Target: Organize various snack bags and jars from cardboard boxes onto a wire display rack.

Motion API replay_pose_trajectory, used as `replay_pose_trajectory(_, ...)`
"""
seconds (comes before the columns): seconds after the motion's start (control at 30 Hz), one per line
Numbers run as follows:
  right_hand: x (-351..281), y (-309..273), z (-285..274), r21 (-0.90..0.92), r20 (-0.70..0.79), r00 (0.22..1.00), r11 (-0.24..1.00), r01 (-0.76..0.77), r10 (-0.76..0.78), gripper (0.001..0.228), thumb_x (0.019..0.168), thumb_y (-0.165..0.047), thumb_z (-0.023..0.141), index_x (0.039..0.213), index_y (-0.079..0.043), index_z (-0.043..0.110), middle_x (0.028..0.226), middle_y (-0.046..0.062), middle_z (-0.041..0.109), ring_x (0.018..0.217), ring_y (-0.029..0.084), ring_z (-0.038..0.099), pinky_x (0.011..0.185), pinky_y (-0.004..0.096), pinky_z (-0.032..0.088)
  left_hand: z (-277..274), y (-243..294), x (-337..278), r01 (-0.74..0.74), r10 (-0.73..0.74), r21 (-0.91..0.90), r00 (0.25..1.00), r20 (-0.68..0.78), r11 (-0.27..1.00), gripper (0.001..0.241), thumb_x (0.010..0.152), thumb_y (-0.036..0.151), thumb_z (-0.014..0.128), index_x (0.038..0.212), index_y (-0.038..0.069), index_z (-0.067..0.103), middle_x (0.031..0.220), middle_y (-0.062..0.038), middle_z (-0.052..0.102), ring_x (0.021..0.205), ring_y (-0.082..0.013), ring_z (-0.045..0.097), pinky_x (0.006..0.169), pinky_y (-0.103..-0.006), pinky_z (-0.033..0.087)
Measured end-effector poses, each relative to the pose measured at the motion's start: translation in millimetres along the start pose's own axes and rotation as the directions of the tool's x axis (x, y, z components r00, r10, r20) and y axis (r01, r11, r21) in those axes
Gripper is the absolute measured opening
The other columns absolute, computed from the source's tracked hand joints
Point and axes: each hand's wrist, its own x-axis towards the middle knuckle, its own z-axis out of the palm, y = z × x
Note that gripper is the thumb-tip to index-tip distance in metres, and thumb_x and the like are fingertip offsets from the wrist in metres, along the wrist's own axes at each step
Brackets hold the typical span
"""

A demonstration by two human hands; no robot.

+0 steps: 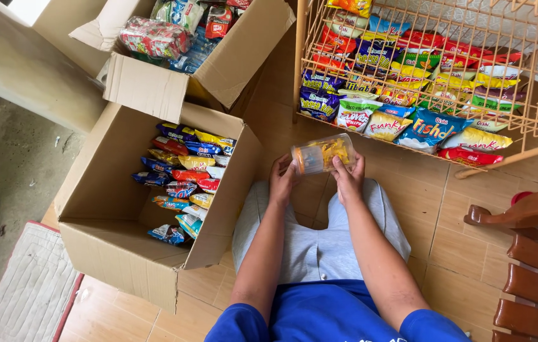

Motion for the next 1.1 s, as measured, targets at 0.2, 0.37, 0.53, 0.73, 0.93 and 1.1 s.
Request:
replay_pose_trajectory(0.2, 2, 5, 3, -0.013, 0.019, 1.0, 1.0, 0.013, -0.013, 0.056, 0.089, -0.01, 0.078, 0.13, -0.015, 0.041, 0.14, 0.005, 0.053, 0.121, 0.021, 0.061, 0.094, 0.041, 0.055, -9, -18, 16, 0.017, -0.019, -0.043, 0.999, -0.037, 0.999, 0.039, 0.098, 0.035, 0.059, 0.131, 0.014, 0.064, 0.12, -0.001, 0.068, 0.109, -0.0167, 0.063, 0.081, -0.0405, 0.057)
replay_pose_trajectory(0.37, 3, 13, -2, -0.15, 0.06, 0.994, 0.983, 0.101, -0.093, 0.063, 0.088, -0.007, 0.081, 0.138, -0.009, 0.043, 0.14, 0.012, 0.054, 0.125, 0.02, 0.059, 0.101, 0.034, 0.053, -12, -42, 26, -0.09, 0.133, 0.207, 0.969, -0.207, 0.974, 0.031, 0.105, 0.026, 0.048, 0.116, 0.005, 0.068, 0.087, -0.008, 0.066, 0.069, -0.0168, 0.059, 0.059, -0.0333, 0.051)
replay_pose_trajectory(0.53, 3, 5, 2, -0.145, -0.004, 1.0, 0.989, -0.011, 0.01, 0.061, 0.087, -0.01, 0.08, 0.136, -0.013, 0.042, 0.138, 0.01, 0.054, 0.119, 0.02, 0.06, 0.091, 0.036, 0.053, -8, -37, 24, -0.119, 0.229, 0.348, 0.928, -0.295, 0.93, 0.031, 0.106, 0.032, 0.046, 0.109, 0.007, 0.063, 0.082, -0.007, 0.068, 0.064, -0.0169, 0.061, 0.057, -0.032, 0.053)
replay_pose_trajectory(0.73, 3, 2, -3, -0.005, -0.034, 0.994, 0.995, -0.099, 0.099, 0.05, 0.089, -0.012, 0.077, 0.125, -0.017, 0.042, 0.135, 0.005, 0.056, 0.119, 0.022, 0.06, 0.089, 0.046, 0.053, -11, -32, 25, 0.011, -0.017, -0.028, 0.975, -0.223, 1.0, 0.038, 0.104, 0.044, 0.048, 0.127, 0.015, 0.053, 0.112, -0.005, 0.062, 0.098, -0.0172, 0.059, 0.074, -0.0355, 0.056)
replay_pose_trajectory(0.93, 5, 5, -3, 0.025, 0.011, 0.996, 0.996, -0.091, 0.09, 0.05, 0.089, -0.012, 0.078, 0.124, -0.019, 0.043, 0.134, 0.004, 0.057, 0.12, 0.023, 0.059, 0.09, 0.047, 0.052, -10, -19, 19, 0.073, -0.087, -0.146, 0.992, -0.091, 0.987, 0.053, 0.1, 0.055, 0.056, 0.135, 0.015, 0.054, 0.121, -0.005, 0.064, 0.106, -0.0196, 0.058, 0.085, -0.0371, 0.049)
replay_pose_trajectory(1.1, 9, 4, -3, 0.021, -0.006, 0.995, 0.995, -0.095, 0.095, 0.051, 0.088, -0.014, 0.078, 0.125, -0.02, 0.043, 0.134, 0.003, 0.057, 0.12, 0.022, 0.058, 0.09, 0.046, 0.051, -5, 0, 13, 0.113, -0.128, -0.118, 0.983, -0.128, 0.987, 0.059, 0.093, 0.054, 0.061, 0.137, 0.016, 0.051, 0.127, -0.002, 0.062, 0.11, -0.0196, 0.057, 0.082, -0.0389, 0.051)
